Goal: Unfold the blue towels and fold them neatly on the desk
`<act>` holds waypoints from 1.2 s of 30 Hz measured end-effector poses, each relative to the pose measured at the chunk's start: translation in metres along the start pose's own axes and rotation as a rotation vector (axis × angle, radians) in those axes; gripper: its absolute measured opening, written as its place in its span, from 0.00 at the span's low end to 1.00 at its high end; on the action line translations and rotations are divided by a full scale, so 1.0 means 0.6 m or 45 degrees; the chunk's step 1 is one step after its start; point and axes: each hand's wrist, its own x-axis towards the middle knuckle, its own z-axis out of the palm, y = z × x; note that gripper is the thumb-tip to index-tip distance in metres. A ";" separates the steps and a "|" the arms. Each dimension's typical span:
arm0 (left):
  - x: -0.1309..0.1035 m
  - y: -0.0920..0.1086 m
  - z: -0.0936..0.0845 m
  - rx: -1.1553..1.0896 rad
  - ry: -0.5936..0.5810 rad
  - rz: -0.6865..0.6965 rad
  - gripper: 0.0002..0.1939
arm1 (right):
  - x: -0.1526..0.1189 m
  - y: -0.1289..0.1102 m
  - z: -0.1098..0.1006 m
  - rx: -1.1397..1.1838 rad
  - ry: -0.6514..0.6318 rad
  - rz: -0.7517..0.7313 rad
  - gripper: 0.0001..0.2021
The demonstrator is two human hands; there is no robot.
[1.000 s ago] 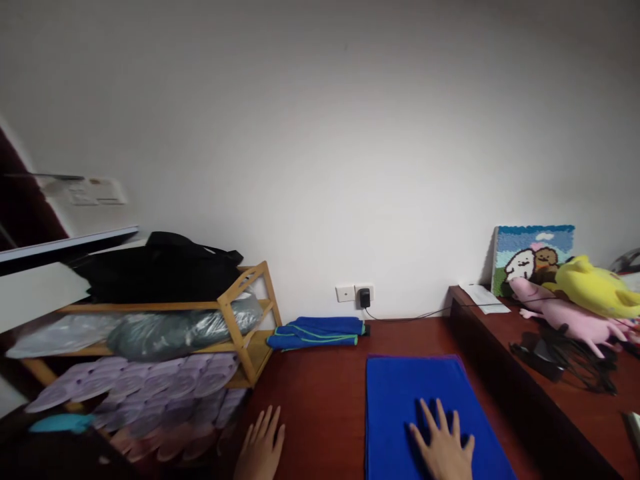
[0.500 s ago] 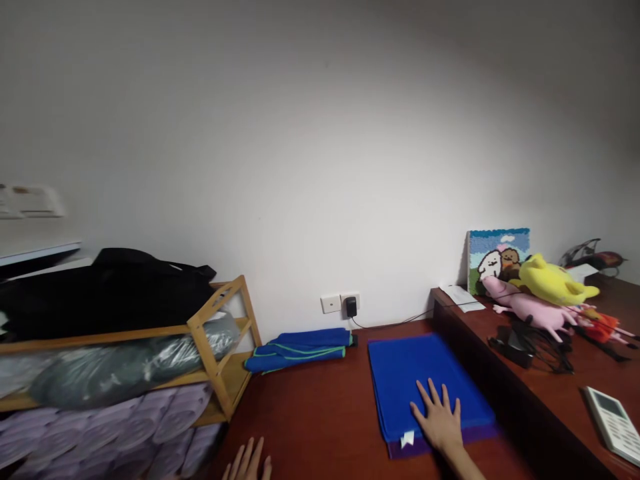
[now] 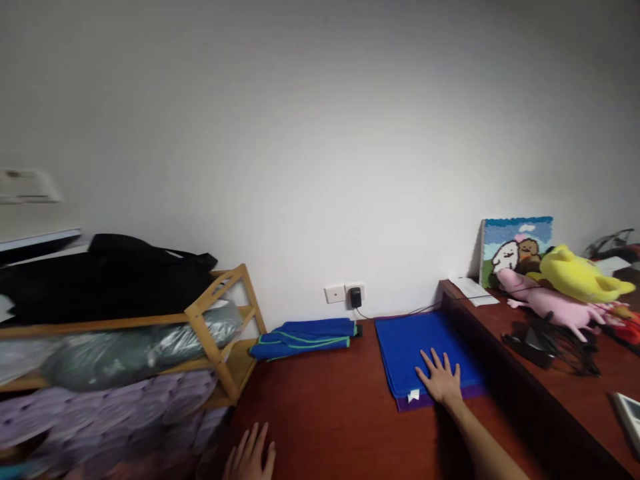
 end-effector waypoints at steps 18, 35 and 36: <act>-0.037 0.002 0.011 -0.041 0.152 -0.006 0.27 | -0.037 -0.337 -0.059 0.112 0.024 -0.796 0.24; -0.045 0.003 0.035 -0.136 0.219 0.004 0.28 | -0.023 -0.572 -0.016 0.005 -0.051 -0.818 0.31; -0.046 0.004 0.032 -0.135 0.225 0.003 0.28 | -0.031 -0.571 -0.016 0.002 -0.046 -0.824 0.31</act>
